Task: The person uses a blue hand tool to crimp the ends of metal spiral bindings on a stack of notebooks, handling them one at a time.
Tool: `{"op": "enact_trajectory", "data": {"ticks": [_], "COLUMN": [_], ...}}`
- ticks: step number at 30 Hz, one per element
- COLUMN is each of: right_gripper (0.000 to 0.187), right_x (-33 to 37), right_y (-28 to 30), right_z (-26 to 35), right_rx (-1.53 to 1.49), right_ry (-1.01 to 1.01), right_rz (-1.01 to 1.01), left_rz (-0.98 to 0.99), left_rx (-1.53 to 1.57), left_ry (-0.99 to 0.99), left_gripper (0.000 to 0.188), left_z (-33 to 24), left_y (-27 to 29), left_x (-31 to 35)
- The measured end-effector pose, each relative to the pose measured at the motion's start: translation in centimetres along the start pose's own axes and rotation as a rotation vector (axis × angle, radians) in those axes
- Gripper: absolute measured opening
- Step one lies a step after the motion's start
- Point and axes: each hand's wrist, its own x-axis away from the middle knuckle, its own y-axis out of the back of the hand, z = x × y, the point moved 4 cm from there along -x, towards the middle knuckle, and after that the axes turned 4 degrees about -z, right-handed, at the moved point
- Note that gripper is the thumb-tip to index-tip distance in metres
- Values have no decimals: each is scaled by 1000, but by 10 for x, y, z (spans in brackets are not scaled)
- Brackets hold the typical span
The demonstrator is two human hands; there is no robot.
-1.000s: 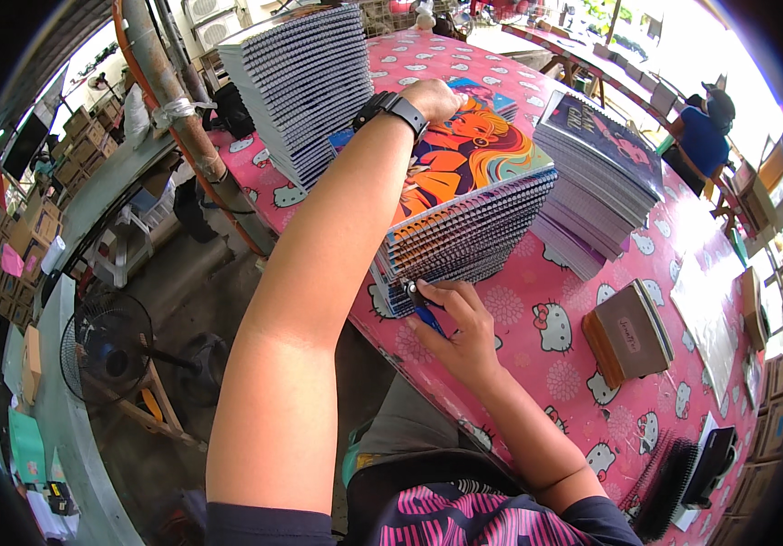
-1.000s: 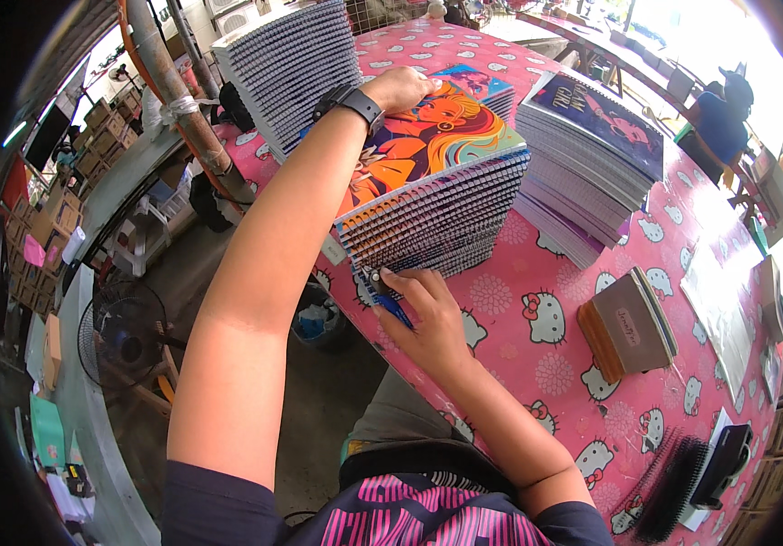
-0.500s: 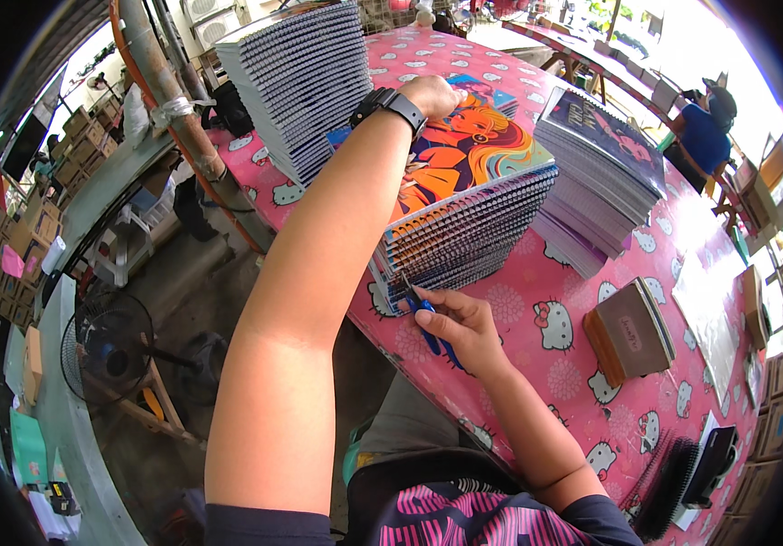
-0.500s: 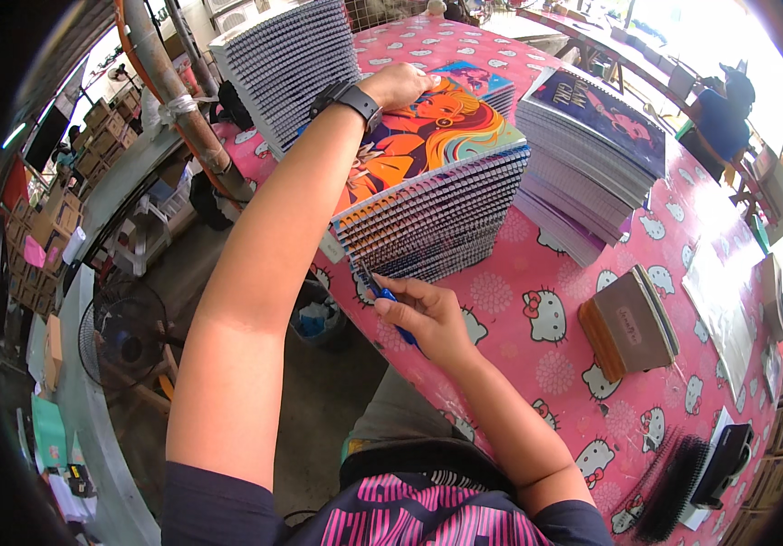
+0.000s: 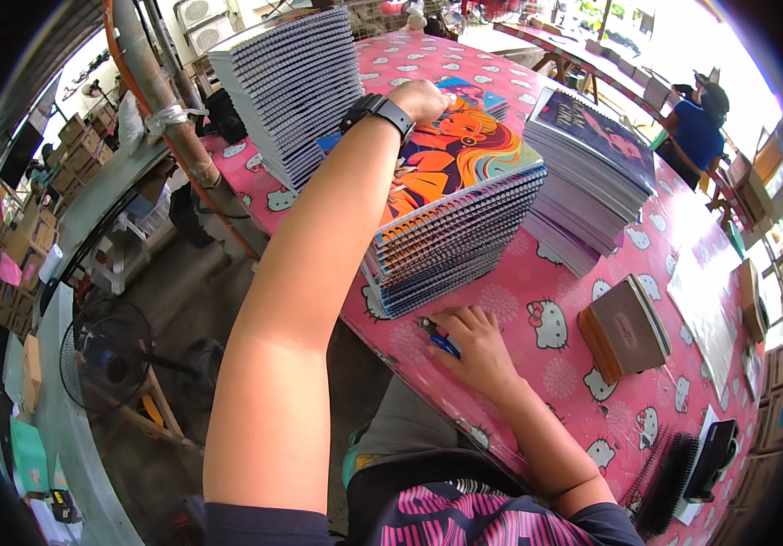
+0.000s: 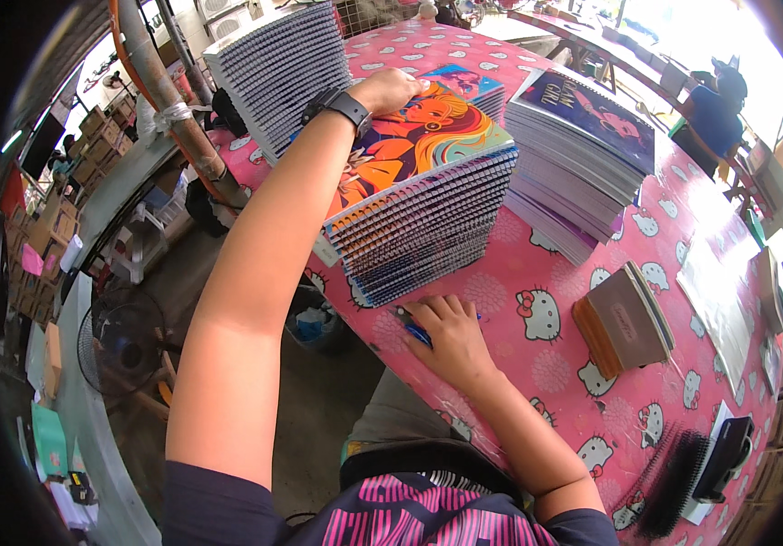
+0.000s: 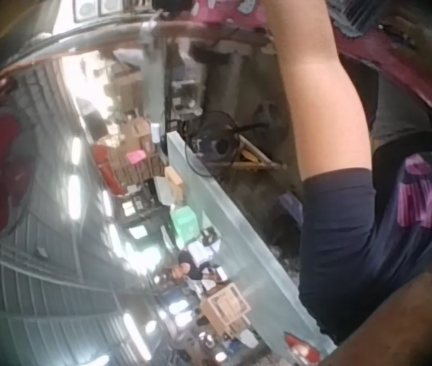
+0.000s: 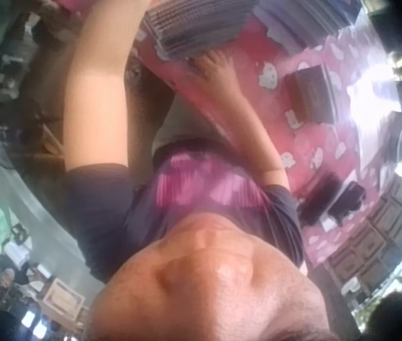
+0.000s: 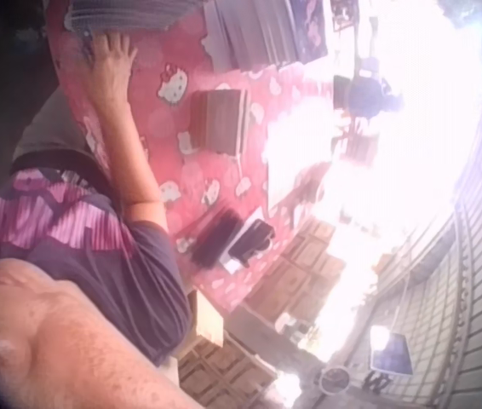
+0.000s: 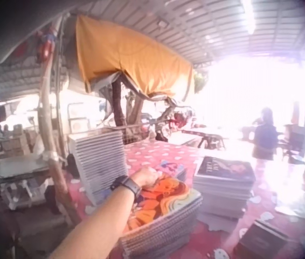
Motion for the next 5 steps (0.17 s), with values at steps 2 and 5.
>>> {"op": "enact_trajectory", "data": {"ticks": [2, 5], "right_gripper": [43, 50], "right_x": [16, 26], "right_y": [-10, -18], "right_z": [-16, -15], "right_rx": [62, 126], "right_ry": [-32, 6], "right_rz": [68, 144], "left_rz": [18, -5], "left_rx": [-4, -145], "left_ry": [-21, -58], "left_gripper": [49, 46], "left_z": [-19, 1], "left_y": [-3, -9], "left_x": [0, -12]}}
